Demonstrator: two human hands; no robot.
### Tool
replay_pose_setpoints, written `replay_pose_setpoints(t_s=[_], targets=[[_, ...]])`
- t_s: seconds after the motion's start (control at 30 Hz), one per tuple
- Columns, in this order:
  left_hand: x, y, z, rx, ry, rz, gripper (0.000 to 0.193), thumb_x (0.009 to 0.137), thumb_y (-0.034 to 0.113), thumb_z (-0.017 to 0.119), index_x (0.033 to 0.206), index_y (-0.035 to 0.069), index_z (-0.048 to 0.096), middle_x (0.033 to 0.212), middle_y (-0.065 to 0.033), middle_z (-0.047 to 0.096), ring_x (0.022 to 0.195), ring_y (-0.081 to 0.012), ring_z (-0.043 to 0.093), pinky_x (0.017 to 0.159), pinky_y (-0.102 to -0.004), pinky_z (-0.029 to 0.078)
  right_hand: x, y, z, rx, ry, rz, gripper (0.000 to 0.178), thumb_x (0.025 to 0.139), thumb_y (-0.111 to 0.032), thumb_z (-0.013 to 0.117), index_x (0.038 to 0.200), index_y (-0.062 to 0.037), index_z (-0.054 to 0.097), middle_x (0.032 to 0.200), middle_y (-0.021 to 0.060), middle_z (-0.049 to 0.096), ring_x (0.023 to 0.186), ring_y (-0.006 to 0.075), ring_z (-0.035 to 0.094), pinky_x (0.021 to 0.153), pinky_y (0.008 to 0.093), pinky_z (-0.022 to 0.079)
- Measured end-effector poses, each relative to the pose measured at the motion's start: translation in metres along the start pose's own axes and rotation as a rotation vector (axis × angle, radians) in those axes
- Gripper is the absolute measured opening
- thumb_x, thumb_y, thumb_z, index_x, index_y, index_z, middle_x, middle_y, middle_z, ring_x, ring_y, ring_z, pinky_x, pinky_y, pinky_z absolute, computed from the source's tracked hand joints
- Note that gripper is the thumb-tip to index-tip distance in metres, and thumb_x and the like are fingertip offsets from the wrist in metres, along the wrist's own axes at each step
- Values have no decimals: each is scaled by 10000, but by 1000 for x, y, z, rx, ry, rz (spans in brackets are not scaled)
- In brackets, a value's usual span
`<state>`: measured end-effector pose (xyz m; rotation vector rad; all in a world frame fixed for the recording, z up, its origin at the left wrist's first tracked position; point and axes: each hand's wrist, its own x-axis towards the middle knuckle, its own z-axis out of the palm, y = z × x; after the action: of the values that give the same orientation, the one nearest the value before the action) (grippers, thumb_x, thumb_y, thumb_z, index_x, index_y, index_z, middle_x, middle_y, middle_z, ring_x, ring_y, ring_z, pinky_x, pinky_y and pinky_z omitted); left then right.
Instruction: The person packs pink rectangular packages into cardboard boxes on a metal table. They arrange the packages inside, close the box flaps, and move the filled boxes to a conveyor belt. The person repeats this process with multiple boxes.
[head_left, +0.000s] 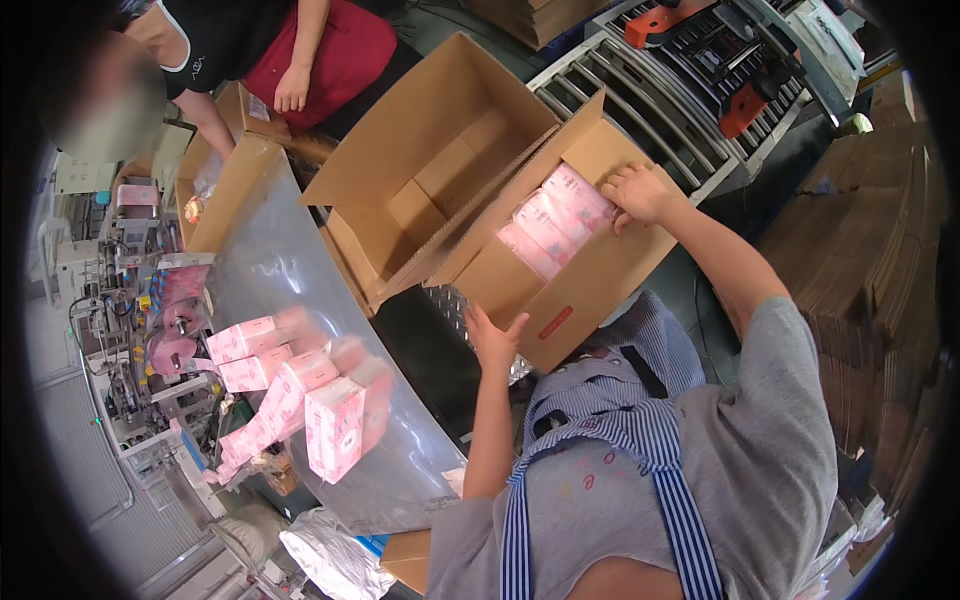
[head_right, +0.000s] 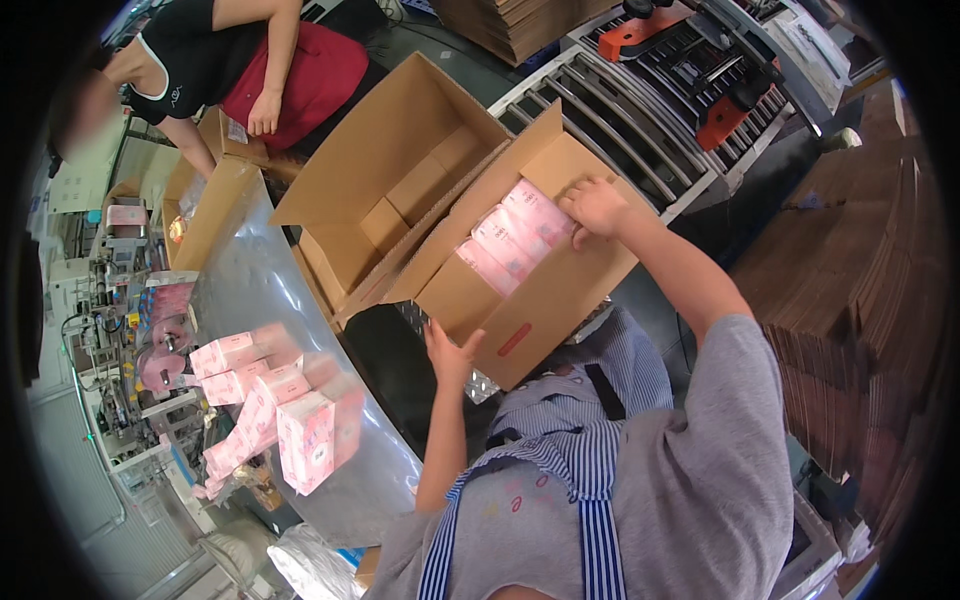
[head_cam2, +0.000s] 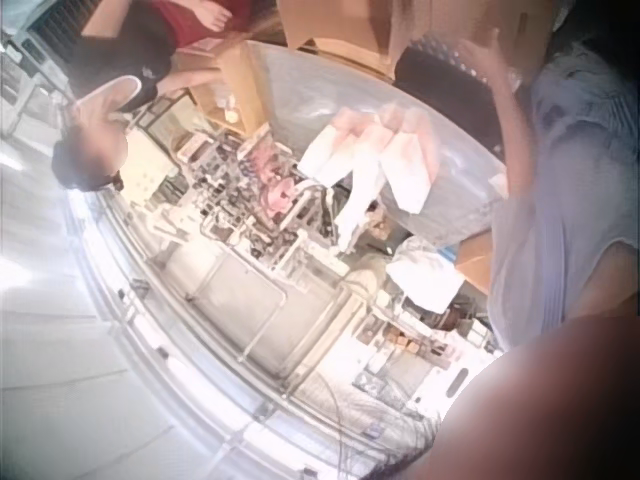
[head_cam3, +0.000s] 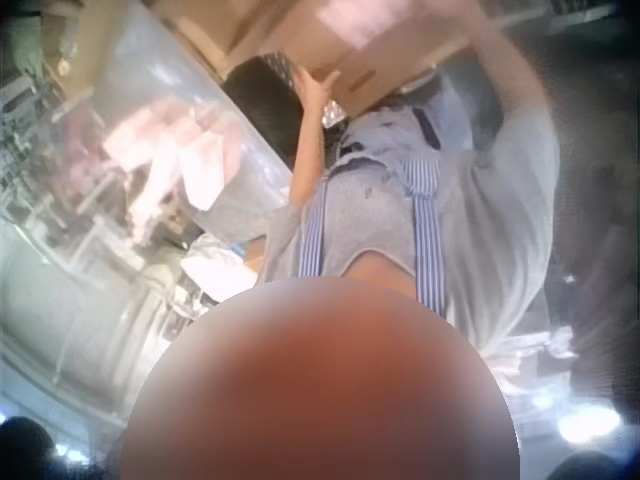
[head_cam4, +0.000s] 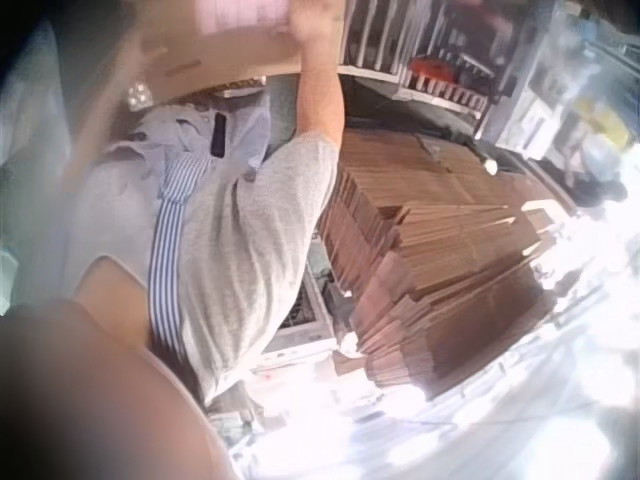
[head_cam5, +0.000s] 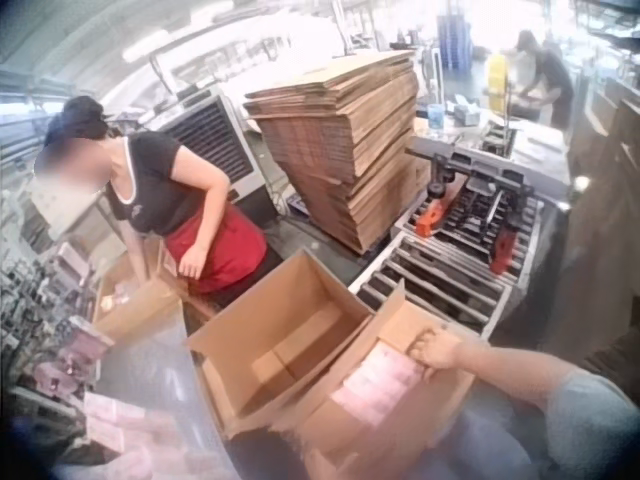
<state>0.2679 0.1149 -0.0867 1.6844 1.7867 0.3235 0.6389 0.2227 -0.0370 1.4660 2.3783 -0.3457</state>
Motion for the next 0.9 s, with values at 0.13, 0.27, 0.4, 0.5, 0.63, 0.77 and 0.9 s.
replay_pose_setpoints(t_s=[0.13,0.27,0.4,0.5,0.63,0.77,0.9], targets=[[-12,-27,54,-332,125,-228,1047,722,357,782,1398,-111,134,1394,-312,309,1281,-392,363,1063,-414,296,25,-1,-26,-325,404,-89,426,782,-340,638,1145,-128,570,1162,33,561,1147,219,501,1103,464,224],[-15,-18,69,-587,154,-240,933,750,256,774,1382,-99,186,1330,-284,384,1213,-367,423,1025,-385,337,37,-7,-69,24,847,88,496,797,-342,634,1226,-118,523,1248,67,526,1244,239,434,1120,492,187],[-18,-17,78,-511,247,-137,867,761,243,768,1361,-85,235,1279,-266,438,1165,-348,464,996,-380,363,3,-3,13,150,898,146,434,807,-312,634,1189,-125,547,1211,71,540,1215,256,451,1105,521,209],[-28,-11,78,-583,117,-274,839,772,250,757,1360,-76,254,1279,-220,463,1142,-307,493,956,-361,399,-29,5,54,373,771,240,263,823,-271,616,1031,-113,593,1093,60,561,1131,254,490,1095,499,232],[-12,14,77,-828,-8,-486,721,844,285,683,1367,-13,286,1298,-146,467,1137,-257,512,924,-356,440,3,58,61,410,615,475,290,838,-258,597,1071,-88,567,1075,62,556,1088,252,505,1088,478,247],[31,106,120,-1106,180,-656,677,912,267,602,1405,37,198,1350,-145,409,1189,-252,463,961,-379,423,54,154,32,289,787,608,430,859,-277,576,1225,-63,501,1130,81,556,1065,248,518,1024,435,320],[96,179,164,-950,110,-542,696,939,225,558,1434,1,123,1411,-164,346,1262,-248,392,1029,-359,355,83,273,20,277,723,685,428,882,-308,540,1238,-70,519,1113,77,581,1058,243,529,896,386,391]])
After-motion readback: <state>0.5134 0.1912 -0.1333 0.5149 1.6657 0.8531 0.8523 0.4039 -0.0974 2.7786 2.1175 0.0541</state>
